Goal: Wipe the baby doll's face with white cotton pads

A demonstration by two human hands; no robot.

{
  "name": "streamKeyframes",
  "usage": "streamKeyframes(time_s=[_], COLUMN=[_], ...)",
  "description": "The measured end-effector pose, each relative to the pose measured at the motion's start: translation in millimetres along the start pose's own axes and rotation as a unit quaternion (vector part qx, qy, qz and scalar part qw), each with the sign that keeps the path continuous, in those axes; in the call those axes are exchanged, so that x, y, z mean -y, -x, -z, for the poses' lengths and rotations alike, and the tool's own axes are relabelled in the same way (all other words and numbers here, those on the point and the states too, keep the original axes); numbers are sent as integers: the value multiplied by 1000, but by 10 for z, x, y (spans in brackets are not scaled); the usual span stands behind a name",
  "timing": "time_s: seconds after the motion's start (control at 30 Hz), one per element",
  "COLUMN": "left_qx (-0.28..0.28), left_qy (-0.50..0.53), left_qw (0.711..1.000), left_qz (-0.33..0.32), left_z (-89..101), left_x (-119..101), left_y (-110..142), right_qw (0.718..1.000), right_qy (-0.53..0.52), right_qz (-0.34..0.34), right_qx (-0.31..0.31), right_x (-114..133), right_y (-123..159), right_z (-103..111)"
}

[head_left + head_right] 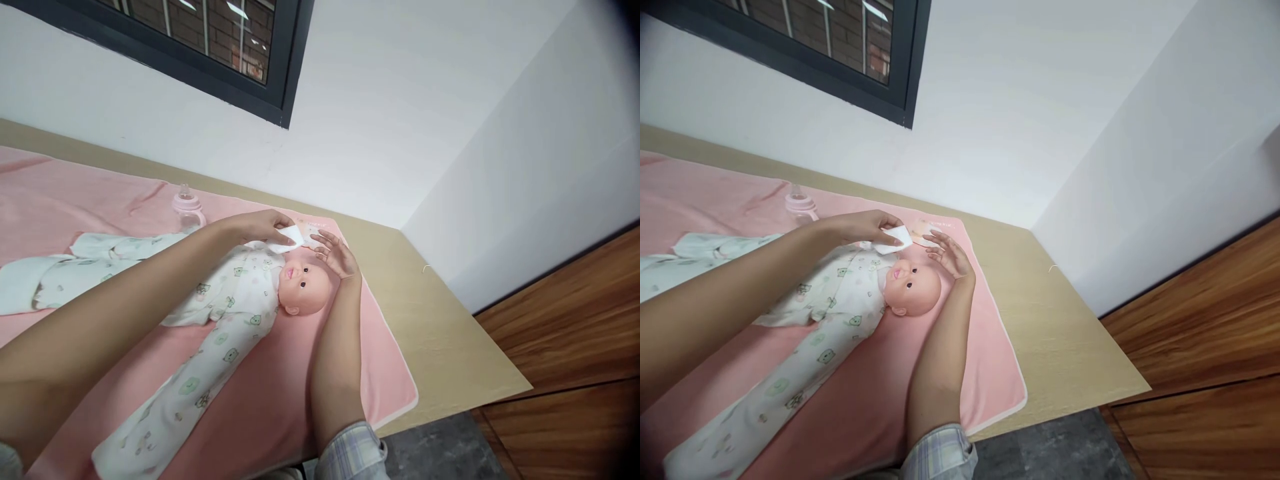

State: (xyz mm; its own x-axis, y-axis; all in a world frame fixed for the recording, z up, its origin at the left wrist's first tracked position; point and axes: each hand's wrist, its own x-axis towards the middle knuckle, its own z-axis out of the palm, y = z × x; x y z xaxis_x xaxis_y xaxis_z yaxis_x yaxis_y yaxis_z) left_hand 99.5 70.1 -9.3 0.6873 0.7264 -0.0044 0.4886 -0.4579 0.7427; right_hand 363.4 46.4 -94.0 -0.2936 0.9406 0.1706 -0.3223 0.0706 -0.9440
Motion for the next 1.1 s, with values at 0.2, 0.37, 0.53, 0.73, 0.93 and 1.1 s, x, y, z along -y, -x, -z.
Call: streamKeyframes(time_s=[0.2,0.37,0.53,0.73,0.93,1.1], left_qx=[33,53,55,46,61,36], left_qy=[-5,-50,-90,-100,-84,-118], left_qw=[999,997,994,993,993,990], left_qz=[-6,-17,-38,-52,-55,-66], left_z=[11,-38,-135,-247,-301,-357], left_x=[15,-30,18,25,-29,-17], left_y=[290,410,405,396,400,394], right_qw=[995,988,987,989,989,991], right_qy=[-66,-94,-79,-76,-75,-74], right_qz=[-45,-62,-95,-86,-89,-78], right_qx=[-57,-102,-106,-92,-92,-83], right_x=[-406,-608,-700,-752,-722,-731], right_y=[-116,-236,-346,-367,-340,-360], right_z=[-14,-4,115,151,106,117])
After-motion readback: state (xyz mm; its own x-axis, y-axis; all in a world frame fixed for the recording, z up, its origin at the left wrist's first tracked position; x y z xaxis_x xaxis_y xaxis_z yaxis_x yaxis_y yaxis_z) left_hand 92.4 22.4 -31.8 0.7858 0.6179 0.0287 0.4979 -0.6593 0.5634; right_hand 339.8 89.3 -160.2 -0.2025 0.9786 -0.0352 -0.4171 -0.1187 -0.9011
